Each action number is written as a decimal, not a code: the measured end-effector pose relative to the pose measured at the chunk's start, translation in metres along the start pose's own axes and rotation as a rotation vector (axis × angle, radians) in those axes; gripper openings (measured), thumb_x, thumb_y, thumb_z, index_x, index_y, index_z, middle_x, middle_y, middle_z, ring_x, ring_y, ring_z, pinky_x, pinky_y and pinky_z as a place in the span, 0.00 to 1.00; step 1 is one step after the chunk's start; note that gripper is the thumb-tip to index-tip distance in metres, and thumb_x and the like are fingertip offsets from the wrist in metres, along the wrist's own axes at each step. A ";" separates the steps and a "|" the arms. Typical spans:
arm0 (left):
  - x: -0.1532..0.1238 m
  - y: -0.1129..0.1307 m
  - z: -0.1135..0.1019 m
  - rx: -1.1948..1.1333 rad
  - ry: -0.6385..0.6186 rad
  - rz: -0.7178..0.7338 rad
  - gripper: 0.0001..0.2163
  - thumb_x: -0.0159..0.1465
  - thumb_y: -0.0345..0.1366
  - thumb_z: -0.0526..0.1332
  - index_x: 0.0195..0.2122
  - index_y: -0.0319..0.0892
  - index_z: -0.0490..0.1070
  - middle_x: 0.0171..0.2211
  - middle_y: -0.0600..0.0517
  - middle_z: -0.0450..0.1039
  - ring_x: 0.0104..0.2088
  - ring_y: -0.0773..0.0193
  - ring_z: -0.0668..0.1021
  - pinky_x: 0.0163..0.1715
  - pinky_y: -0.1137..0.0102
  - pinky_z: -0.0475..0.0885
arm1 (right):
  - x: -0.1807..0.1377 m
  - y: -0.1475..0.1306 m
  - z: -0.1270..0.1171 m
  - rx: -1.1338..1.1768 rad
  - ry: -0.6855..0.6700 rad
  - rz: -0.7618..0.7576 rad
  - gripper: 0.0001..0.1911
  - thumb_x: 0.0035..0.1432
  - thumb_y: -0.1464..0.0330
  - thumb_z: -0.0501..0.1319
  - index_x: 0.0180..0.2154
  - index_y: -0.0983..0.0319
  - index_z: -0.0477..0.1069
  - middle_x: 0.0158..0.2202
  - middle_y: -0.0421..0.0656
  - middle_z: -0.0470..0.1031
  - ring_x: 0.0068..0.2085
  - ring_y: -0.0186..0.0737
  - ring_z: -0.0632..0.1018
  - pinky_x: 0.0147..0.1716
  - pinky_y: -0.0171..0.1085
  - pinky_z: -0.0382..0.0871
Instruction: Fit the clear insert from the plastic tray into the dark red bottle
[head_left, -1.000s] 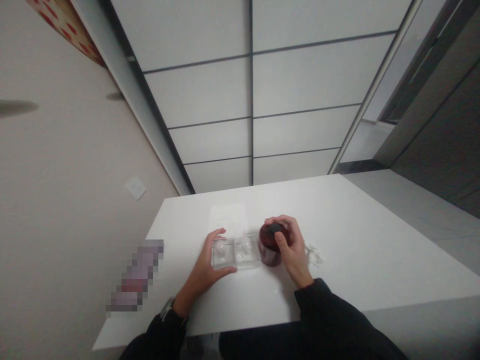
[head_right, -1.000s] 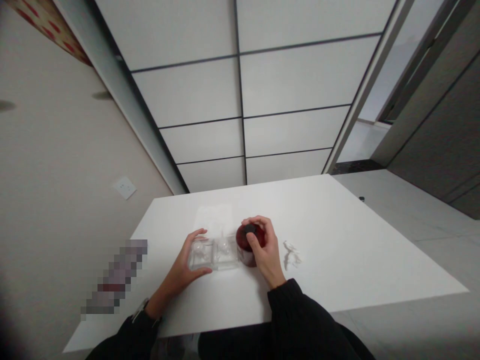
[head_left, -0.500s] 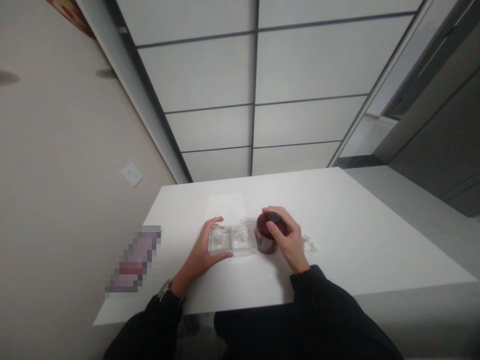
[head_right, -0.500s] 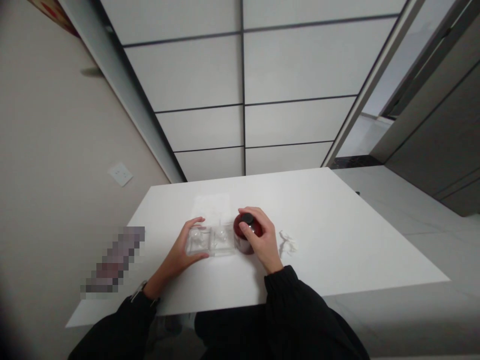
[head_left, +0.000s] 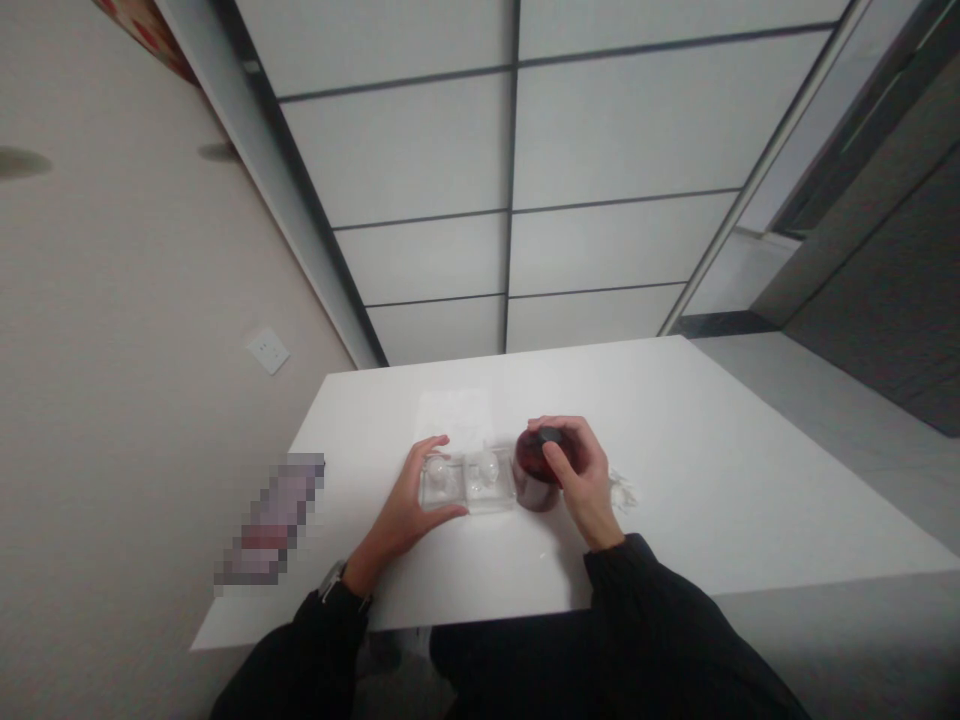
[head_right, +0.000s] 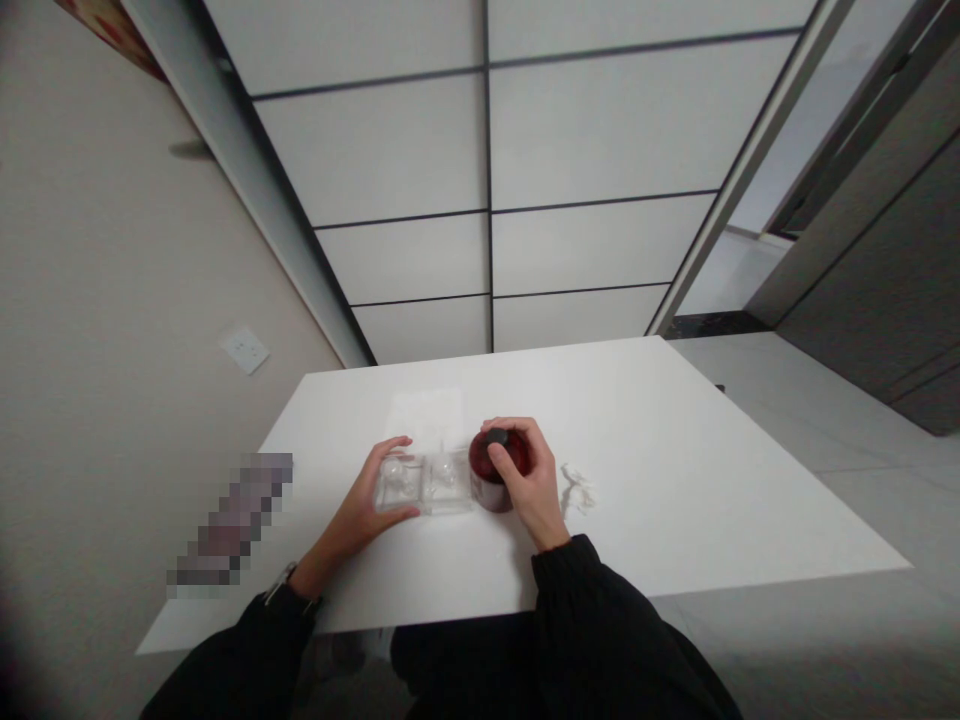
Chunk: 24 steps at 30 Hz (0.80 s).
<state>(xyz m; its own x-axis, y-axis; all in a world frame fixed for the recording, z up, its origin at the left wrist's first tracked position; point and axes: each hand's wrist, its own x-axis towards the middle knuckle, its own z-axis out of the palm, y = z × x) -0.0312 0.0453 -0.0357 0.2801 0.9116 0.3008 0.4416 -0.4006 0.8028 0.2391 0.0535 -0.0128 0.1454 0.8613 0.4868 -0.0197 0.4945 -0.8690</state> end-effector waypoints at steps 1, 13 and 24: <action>0.000 0.000 0.000 0.001 0.001 0.000 0.38 0.59 0.51 0.75 0.66 0.47 0.62 0.65 0.40 0.66 0.68 0.40 0.69 0.70 0.43 0.61 | 0.000 0.000 0.000 -0.004 0.000 0.003 0.15 0.68 0.50 0.64 0.44 0.55 0.75 0.44 0.46 0.81 0.51 0.50 0.80 0.55 0.50 0.73; -0.001 -0.008 0.004 0.003 0.026 0.017 0.39 0.59 0.54 0.75 0.66 0.48 0.62 0.65 0.40 0.67 0.66 0.40 0.70 0.69 0.43 0.62 | -0.001 0.000 -0.001 -0.017 -0.012 0.003 0.16 0.66 0.50 0.66 0.44 0.55 0.75 0.45 0.45 0.81 0.50 0.50 0.81 0.54 0.49 0.74; -0.001 -0.008 0.002 0.003 0.010 0.028 0.38 0.60 0.54 0.74 0.66 0.47 0.62 0.65 0.40 0.66 0.67 0.40 0.70 0.69 0.43 0.62 | -0.002 0.000 -0.003 -0.028 -0.007 -0.015 0.20 0.71 0.48 0.60 0.47 0.54 0.80 0.43 0.45 0.84 0.48 0.51 0.83 0.64 0.55 0.67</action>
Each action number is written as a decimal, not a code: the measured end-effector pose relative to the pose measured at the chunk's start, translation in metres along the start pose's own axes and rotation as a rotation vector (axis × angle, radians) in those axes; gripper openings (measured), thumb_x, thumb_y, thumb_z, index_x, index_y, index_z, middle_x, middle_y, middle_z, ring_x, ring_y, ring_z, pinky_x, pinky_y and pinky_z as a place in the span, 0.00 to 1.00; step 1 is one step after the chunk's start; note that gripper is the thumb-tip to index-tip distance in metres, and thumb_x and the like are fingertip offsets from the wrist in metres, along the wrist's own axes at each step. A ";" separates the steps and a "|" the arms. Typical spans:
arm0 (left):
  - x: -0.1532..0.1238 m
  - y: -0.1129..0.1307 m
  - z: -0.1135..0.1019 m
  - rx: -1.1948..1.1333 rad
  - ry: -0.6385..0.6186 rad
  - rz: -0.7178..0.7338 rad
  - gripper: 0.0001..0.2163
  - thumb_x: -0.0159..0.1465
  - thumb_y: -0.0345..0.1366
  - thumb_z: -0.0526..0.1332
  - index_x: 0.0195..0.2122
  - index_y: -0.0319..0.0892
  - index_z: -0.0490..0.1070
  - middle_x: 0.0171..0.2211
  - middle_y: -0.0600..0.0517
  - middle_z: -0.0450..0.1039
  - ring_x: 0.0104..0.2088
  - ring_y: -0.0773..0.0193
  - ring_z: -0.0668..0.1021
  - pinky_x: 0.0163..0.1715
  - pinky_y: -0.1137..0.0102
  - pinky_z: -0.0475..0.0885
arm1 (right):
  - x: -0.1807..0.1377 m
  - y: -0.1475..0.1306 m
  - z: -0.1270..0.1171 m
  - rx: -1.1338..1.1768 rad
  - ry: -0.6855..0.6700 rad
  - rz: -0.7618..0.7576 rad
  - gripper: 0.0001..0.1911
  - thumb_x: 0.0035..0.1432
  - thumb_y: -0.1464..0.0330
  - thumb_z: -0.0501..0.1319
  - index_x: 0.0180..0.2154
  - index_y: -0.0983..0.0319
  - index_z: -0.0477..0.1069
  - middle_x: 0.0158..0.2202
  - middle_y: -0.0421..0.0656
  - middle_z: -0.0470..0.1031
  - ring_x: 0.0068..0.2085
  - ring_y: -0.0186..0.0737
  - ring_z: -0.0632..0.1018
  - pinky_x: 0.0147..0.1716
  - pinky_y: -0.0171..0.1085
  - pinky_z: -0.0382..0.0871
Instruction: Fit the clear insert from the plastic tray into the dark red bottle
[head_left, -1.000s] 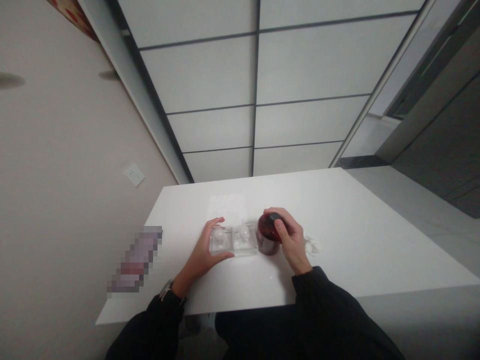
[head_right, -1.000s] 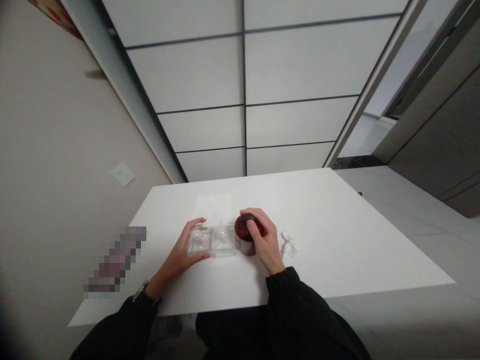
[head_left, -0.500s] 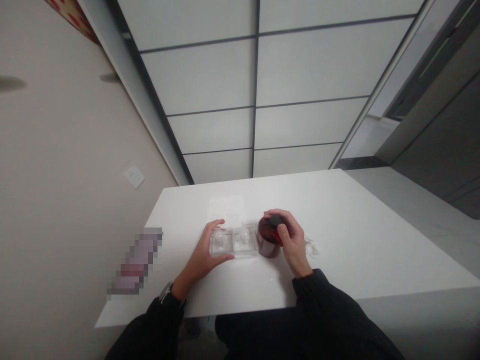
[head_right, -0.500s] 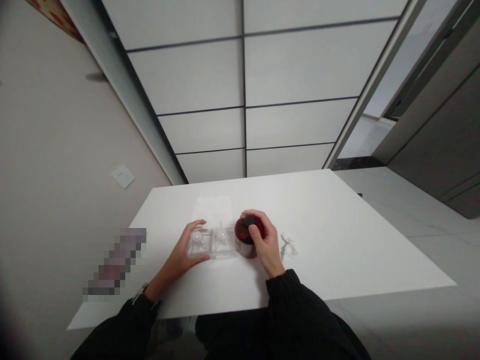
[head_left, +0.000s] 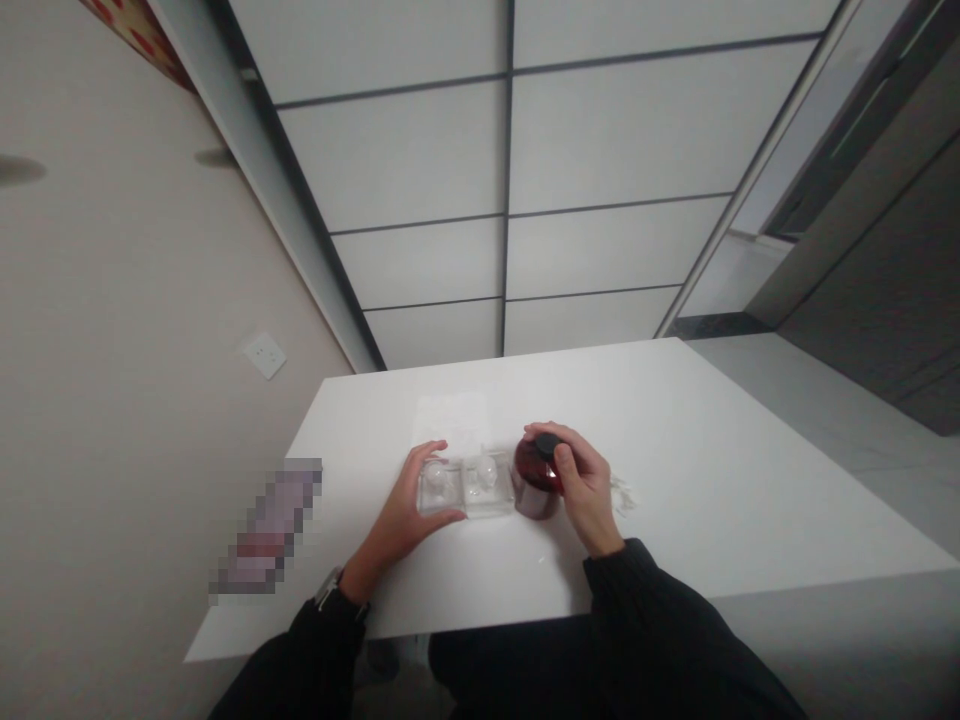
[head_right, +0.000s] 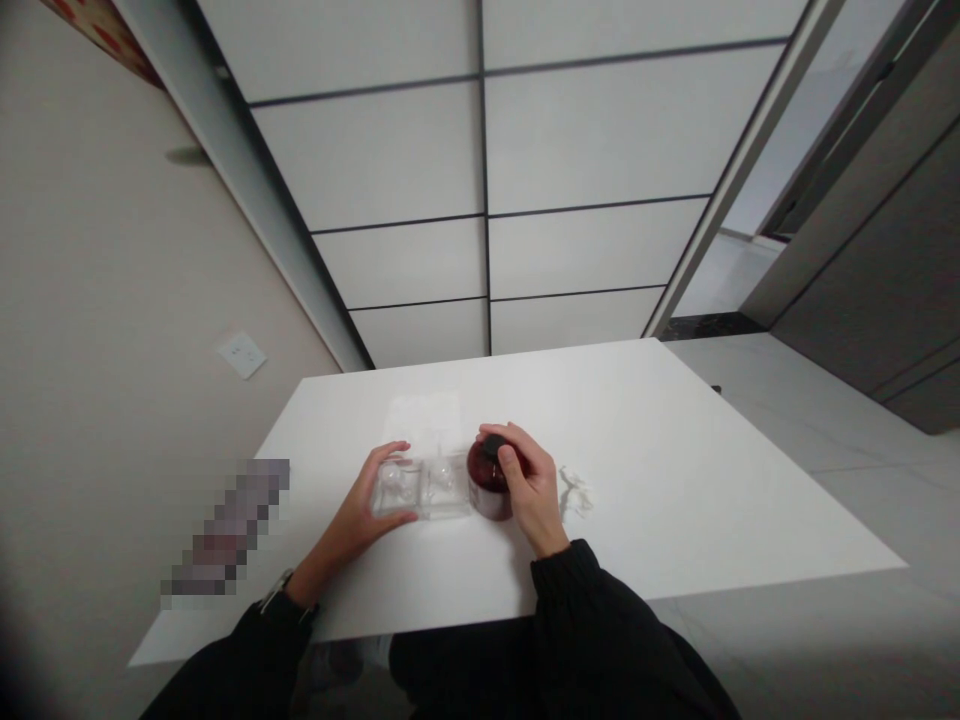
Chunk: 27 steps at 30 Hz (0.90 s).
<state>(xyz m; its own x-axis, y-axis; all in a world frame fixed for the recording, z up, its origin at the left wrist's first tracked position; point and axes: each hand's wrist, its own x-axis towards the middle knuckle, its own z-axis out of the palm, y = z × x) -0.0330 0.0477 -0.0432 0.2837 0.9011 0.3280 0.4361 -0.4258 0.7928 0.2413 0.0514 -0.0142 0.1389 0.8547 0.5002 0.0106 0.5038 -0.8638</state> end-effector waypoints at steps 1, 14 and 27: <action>0.000 -0.001 0.000 0.001 0.002 0.002 0.38 0.60 0.54 0.74 0.66 0.47 0.62 0.65 0.40 0.66 0.67 0.40 0.70 0.69 0.43 0.62 | 0.000 0.001 0.000 0.003 0.002 -0.001 0.20 0.69 0.47 0.61 0.48 0.54 0.79 0.43 0.45 0.84 0.49 0.51 0.83 0.63 0.56 0.67; 0.001 0.005 -0.003 0.000 -0.028 -0.011 0.37 0.61 0.53 0.74 0.66 0.48 0.62 0.65 0.40 0.65 0.67 0.40 0.70 0.69 0.42 0.61 | 0.003 -0.003 0.000 -0.058 0.017 -0.065 0.23 0.69 0.45 0.60 0.45 0.55 0.83 0.41 0.44 0.86 0.45 0.50 0.86 0.68 0.60 0.63; -0.001 0.008 -0.004 -0.011 -0.043 -0.017 0.38 0.62 0.53 0.73 0.67 0.46 0.60 0.66 0.37 0.64 0.67 0.39 0.69 0.69 0.40 0.62 | 0.052 0.032 -0.056 -0.369 -0.005 -0.011 0.22 0.68 0.53 0.63 0.55 0.59 0.78 0.46 0.49 0.85 0.44 0.47 0.85 0.47 0.49 0.81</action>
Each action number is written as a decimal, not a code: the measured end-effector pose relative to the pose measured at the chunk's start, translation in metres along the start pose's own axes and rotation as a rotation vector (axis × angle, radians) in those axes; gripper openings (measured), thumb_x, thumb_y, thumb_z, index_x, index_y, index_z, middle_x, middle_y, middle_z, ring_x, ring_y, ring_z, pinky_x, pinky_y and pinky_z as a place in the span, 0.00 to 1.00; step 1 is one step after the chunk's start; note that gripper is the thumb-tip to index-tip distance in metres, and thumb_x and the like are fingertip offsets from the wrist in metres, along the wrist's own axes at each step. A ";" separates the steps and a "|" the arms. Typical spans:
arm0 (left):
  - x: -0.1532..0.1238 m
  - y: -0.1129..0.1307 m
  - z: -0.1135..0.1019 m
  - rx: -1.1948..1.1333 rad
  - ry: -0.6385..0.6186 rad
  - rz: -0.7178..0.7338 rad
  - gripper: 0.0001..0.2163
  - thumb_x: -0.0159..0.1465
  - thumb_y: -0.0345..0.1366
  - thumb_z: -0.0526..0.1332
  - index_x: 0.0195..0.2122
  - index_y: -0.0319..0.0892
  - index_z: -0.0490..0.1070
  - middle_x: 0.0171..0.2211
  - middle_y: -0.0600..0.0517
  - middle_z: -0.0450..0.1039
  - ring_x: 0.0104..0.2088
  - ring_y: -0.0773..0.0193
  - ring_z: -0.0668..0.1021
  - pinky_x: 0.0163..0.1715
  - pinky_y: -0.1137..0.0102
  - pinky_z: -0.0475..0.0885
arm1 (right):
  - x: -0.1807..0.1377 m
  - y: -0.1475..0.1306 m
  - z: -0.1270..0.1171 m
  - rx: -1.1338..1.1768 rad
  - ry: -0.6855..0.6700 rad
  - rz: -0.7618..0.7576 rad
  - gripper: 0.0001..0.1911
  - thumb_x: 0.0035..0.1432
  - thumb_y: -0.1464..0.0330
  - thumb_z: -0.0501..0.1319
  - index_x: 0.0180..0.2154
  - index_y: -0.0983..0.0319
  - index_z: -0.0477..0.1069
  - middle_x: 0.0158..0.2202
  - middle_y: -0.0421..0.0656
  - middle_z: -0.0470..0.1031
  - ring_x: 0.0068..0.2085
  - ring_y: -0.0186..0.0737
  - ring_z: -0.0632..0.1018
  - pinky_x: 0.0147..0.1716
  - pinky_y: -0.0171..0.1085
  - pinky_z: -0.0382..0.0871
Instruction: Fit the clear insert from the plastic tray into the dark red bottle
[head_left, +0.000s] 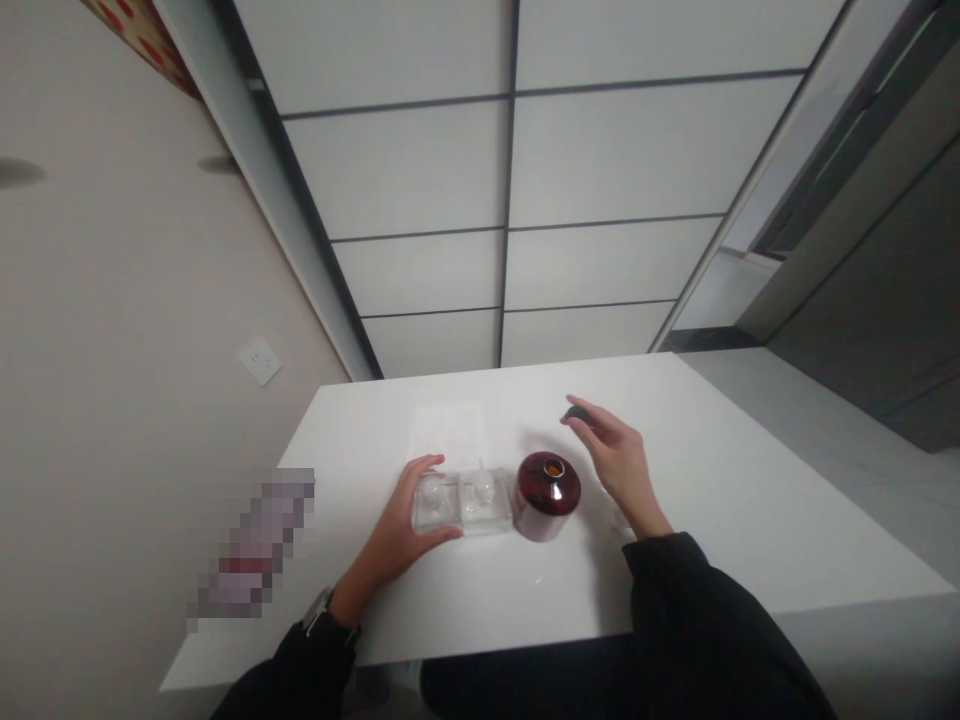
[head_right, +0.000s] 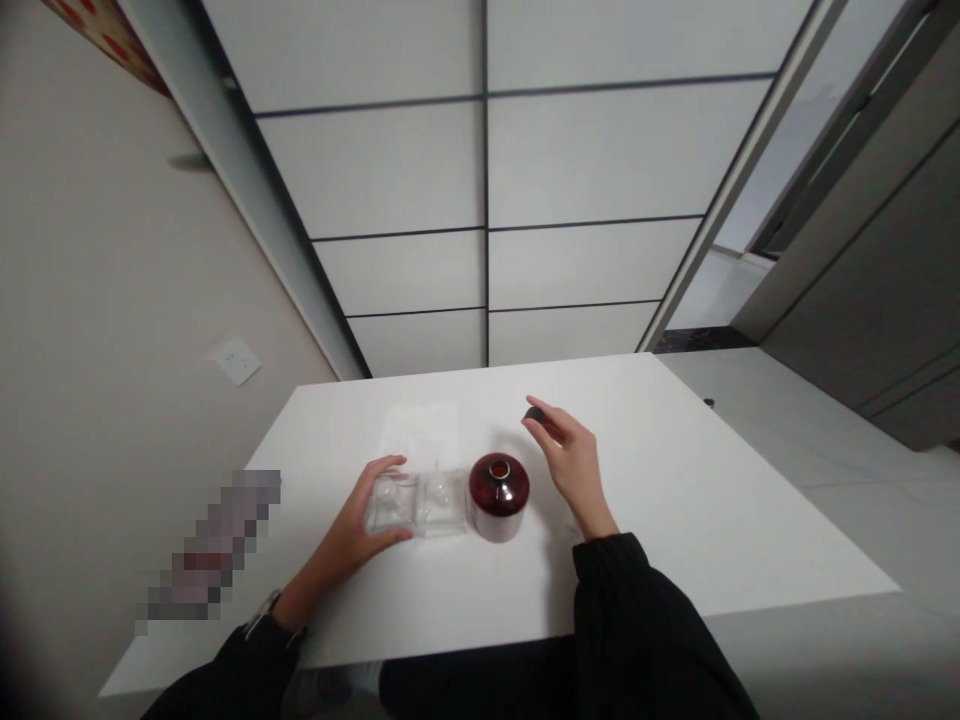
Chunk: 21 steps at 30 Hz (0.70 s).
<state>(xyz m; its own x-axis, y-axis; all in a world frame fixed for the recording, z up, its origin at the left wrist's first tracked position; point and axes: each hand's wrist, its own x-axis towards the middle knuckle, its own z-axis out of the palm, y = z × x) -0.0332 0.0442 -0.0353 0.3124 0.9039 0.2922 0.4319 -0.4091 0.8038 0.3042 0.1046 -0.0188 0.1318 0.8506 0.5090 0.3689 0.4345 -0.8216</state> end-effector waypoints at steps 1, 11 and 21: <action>0.000 -0.001 0.000 0.000 0.002 0.002 0.38 0.62 0.53 0.73 0.67 0.47 0.60 0.66 0.37 0.64 0.67 0.39 0.69 0.68 0.39 0.62 | 0.005 0.008 0.003 -0.052 -0.081 -0.001 0.22 0.67 0.52 0.63 0.53 0.59 0.80 0.43 0.48 0.85 0.41 0.47 0.85 0.43 0.47 0.82; -0.008 -0.007 0.005 0.011 0.008 -0.013 0.39 0.63 0.53 0.73 0.70 0.54 0.57 0.67 0.41 0.63 0.67 0.40 0.69 0.69 0.38 0.61 | 0.017 0.047 0.039 -0.445 -0.488 -0.056 0.10 0.63 0.58 0.68 0.43 0.55 0.83 0.36 0.44 0.81 0.37 0.47 0.82 0.34 0.41 0.72; -0.002 0.009 0.001 -0.046 -0.006 0.039 0.33 0.62 0.53 0.74 0.65 0.54 0.65 0.65 0.43 0.65 0.67 0.43 0.69 0.69 0.44 0.63 | -0.016 0.002 0.007 -0.177 -0.253 -0.027 0.21 0.76 0.55 0.50 0.50 0.56 0.78 0.48 0.48 0.82 0.52 0.50 0.82 0.54 0.51 0.77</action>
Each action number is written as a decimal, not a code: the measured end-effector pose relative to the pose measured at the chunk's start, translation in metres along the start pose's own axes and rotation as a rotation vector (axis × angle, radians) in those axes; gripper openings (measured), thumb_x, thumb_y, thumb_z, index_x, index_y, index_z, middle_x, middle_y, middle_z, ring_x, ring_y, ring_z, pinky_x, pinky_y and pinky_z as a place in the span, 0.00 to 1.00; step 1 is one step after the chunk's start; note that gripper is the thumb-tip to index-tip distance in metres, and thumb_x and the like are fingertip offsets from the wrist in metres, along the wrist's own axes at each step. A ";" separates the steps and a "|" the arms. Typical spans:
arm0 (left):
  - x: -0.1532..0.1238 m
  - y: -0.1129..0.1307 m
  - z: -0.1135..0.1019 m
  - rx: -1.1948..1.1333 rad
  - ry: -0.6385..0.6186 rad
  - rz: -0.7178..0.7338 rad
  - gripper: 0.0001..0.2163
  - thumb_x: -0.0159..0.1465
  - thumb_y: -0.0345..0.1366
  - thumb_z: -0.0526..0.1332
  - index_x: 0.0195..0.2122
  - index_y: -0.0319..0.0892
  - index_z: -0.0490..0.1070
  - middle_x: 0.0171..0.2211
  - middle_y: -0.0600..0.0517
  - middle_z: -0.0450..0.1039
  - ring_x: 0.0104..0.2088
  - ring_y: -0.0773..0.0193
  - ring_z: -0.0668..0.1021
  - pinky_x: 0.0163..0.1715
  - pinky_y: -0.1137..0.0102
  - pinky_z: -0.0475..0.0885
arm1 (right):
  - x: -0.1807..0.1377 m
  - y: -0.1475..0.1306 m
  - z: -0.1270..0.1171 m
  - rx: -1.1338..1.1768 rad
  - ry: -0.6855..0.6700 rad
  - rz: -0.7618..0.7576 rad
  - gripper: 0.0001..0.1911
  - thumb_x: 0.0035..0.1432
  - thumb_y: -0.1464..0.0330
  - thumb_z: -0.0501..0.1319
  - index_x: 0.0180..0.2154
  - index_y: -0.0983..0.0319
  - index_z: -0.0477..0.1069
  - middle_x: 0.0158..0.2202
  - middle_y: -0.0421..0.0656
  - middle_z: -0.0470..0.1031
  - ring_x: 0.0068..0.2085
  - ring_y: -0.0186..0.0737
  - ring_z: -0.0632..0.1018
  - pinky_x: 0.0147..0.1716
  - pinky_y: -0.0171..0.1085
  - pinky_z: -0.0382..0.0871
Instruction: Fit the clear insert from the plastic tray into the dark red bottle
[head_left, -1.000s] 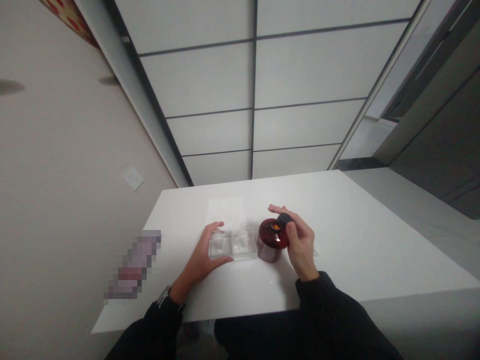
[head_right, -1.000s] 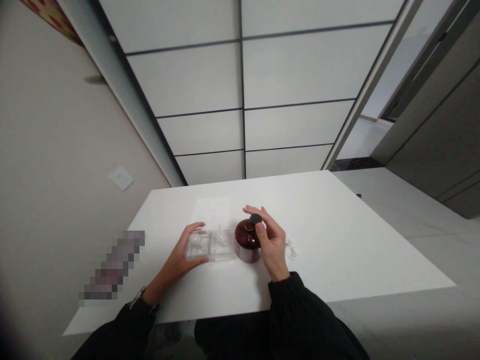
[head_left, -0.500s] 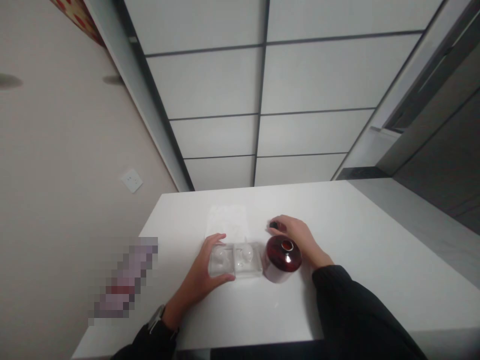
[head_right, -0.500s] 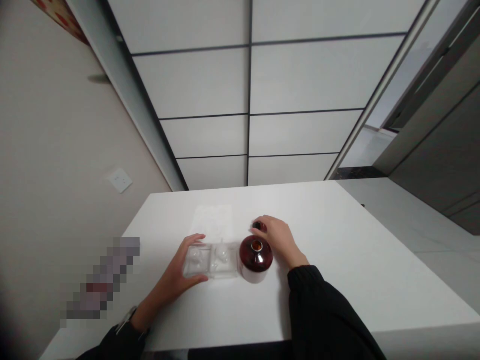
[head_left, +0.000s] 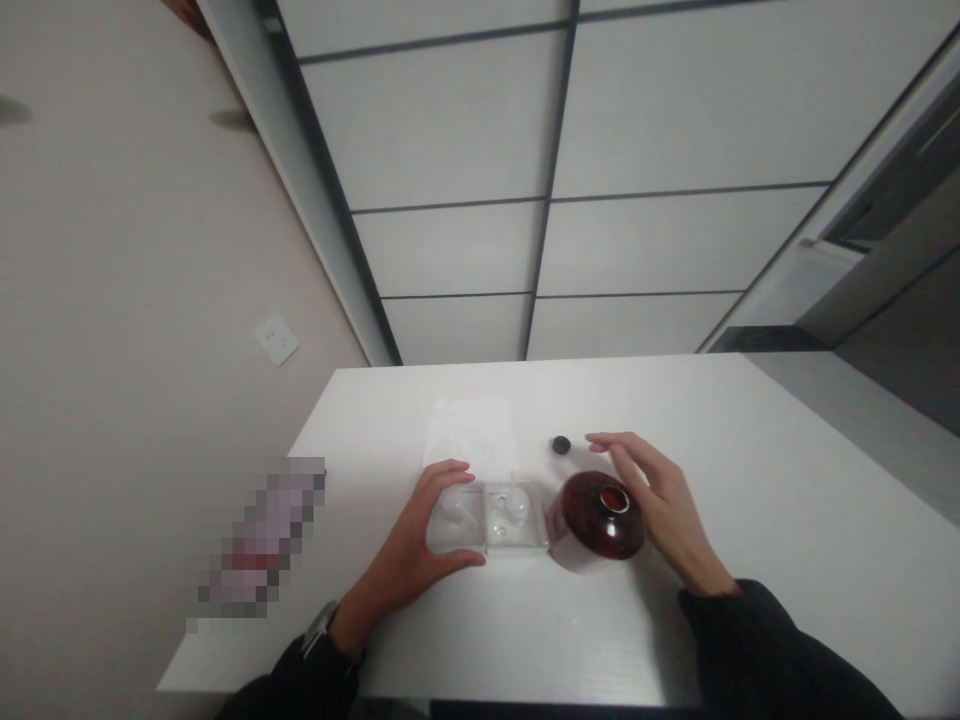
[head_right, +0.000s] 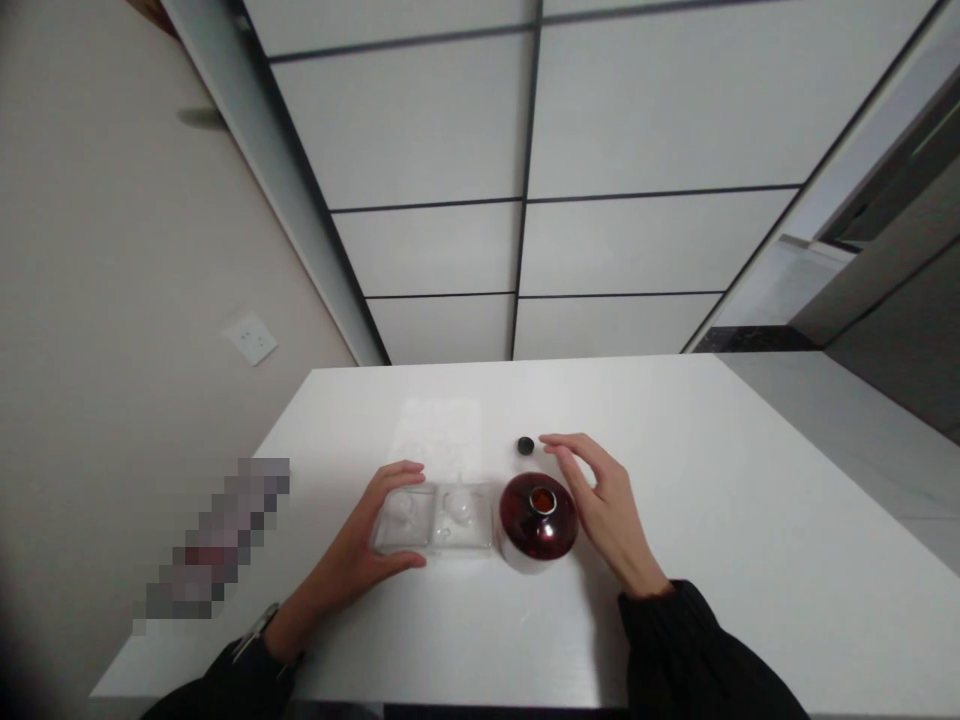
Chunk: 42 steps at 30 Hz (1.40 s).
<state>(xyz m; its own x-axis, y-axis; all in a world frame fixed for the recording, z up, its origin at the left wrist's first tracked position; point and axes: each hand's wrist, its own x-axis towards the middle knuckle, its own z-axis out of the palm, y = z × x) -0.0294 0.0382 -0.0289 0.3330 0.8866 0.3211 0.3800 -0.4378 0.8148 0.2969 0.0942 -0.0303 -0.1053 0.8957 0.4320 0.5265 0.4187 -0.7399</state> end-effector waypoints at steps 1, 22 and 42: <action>0.000 0.001 0.000 -0.014 -0.001 -0.004 0.31 0.63 0.53 0.73 0.64 0.54 0.66 0.64 0.44 0.66 0.67 0.44 0.69 0.69 0.44 0.63 | -0.007 -0.008 -0.003 0.094 0.038 -0.001 0.24 0.78 0.55 0.44 0.53 0.56 0.76 0.50 0.47 0.82 0.53 0.48 0.82 0.56 0.50 0.77; -0.001 -0.004 0.002 -0.077 0.031 -0.112 0.29 0.62 0.52 0.74 0.55 0.49 0.61 0.59 0.43 0.67 0.64 0.44 0.70 0.65 0.45 0.64 | -0.026 -0.057 0.024 0.553 0.135 -0.049 0.08 0.67 0.59 0.66 0.44 0.55 0.79 0.45 0.45 0.82 0.49 0.47 0.81 0.50 0.44 0.75; -0.001 0.002 -0.001 -0.108 -0.028 -0.154 0.29 0.61 0.58 0.72 0.55 0.49 0.65 0.64 0.41 0.63 0.68 0.41 0.66 0.69 0.43 0.60 | -0.026 -0.056 0.024 0.549 0.121 -0.067 0.08 0.67 0.59 0.66 0.44 0.53 0.80 0.45 0.44 0.82 0.49 0.46 0.82 0.48 0.43 0.76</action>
<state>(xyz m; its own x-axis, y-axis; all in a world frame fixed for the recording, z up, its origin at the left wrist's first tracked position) -0.0300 0.0371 -0.0270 0.3024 0.9368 0.1761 0.3344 -0.2773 0.9007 0.2504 0.0513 -0.0124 -0.0084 0.8544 0.5195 0.0023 0.5196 -0.8544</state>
